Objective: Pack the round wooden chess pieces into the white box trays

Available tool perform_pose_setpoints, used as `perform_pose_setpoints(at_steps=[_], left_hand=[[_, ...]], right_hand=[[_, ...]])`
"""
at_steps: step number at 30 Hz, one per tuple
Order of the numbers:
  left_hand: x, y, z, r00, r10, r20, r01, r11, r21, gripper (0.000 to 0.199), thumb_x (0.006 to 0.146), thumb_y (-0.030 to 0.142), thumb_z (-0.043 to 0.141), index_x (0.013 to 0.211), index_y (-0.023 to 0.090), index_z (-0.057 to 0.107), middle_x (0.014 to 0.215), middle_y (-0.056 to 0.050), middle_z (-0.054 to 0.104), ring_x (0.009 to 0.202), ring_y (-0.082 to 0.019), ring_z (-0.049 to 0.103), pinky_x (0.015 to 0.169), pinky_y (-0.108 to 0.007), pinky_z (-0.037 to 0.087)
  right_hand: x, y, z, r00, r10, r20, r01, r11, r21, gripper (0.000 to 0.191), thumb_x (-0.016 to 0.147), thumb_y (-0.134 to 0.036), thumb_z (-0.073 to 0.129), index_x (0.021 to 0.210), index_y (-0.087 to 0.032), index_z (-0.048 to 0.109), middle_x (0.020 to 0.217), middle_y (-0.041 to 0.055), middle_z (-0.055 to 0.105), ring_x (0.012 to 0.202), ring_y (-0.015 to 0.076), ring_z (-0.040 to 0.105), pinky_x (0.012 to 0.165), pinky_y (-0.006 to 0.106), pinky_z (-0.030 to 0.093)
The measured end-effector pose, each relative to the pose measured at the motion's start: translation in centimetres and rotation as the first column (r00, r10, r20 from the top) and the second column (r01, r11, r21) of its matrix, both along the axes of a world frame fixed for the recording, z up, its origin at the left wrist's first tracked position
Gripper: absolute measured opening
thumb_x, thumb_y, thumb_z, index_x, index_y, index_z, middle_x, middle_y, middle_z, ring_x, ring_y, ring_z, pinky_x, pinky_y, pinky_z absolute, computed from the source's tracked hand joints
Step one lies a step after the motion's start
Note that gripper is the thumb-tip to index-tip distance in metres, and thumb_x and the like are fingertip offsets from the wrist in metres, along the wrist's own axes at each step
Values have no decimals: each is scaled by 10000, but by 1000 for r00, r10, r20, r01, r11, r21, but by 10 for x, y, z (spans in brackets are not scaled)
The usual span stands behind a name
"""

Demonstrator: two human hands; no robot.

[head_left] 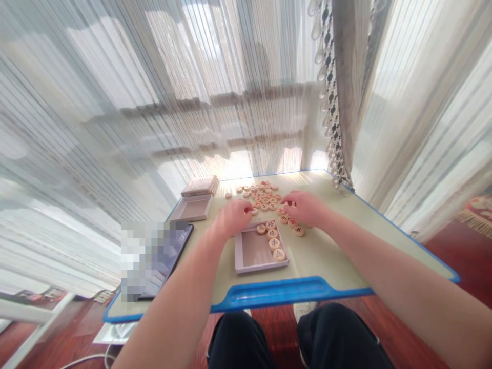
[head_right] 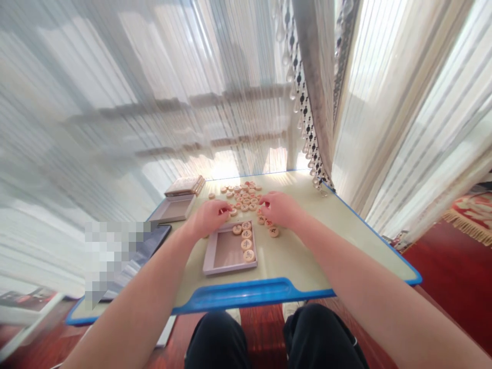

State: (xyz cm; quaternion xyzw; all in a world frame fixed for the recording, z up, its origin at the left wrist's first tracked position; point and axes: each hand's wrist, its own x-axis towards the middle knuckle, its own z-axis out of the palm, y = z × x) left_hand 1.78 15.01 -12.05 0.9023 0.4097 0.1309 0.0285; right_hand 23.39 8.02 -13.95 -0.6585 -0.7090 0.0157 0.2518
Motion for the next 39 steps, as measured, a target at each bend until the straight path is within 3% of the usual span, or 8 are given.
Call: perform_pose_setpoints(at_steps=[8,11,14,16,19,26,33,39], left_hand=[[-3,14,-7,996,12,89,-35,965,261,335,821,267,365,812,174,688,844,-71,663,862,-194,575,856,-292,421],[-5,18,-10,993,35,109,-56,979,198,340,804,230,370,915,173,686,934,-71,663,919,-189,578,869,-278,427],[-3,18,-12,996,62,56,-67,995,79,335,783,252,409,978,189,674,979,-54,663,937,-191,584,835,-261,450],[-1,16,-11,997,75,32,-76,997,28,336,787,252,403,987,207,669,996,-42,665,947,-192,588,828,-257,454],[1,12,-6,996,78,38,-78,997,15,353,781,204,385,1001,209,662,1051,-45,656,990,-199,580,856,-261,441],[-3,9,-1,987,158,20,-158,987,30,395,727,142,406,1014,227,664,1092,-30,651,999,-188,575,858,-248,439],[-10,13,2,979,204,-8,-204,979,28,395,692,151,426,989,229,675,1015,-44,679,926,-203,605,784,-264,451],[-7,1,10,997,75,23,-74,996,-48,323,707,235,427,883,202,697,803,-19,692,736,-153,602,650,-219,439]], right_hand=[[-1,-8,9,974,222,-39,-225,953,-205,211,724,-233,537,862,-205,693,739,11,642,685,149,575,638,251,434],[-1,-6,5,983,179,-33,-182,970,-161,227,751,-251,533,905,-195,690,804,38,646,736,168,588,693,281,462],[-2,1,-4,992,129,19,-129,992,5,300,803,-275,500,1042,-192,660,1049,81,625,982,221,555,888,361,432],[-5,6,-11,984,163,70,-167,983,71,358,850,-265,438,1166,-208,597,1233,67,555,1155,233,458,1009,403,341],[-10,12,-19,956,273,106,-275,961,10,404,894,-238,351,1263,-241,515,1342,13,481,1280,204,338,1082,405,249],[-13,7,-14,963,237,125,-237,971,-17,375,882,-199,355,1186,-180,573,1224,79,572,1175,206,449,1019,388,333],[-11,7,-15,956,270,117,-268,963,-33,356,872,-209,374,1134,-184,614,1207,51,595,1174,206,451,1039,373,305],[-10,3,-7,962,236,135,-235,972,-27,240,820,-239,474,936,-202,680,972,54,679,1029,222,525,943,366,379]])
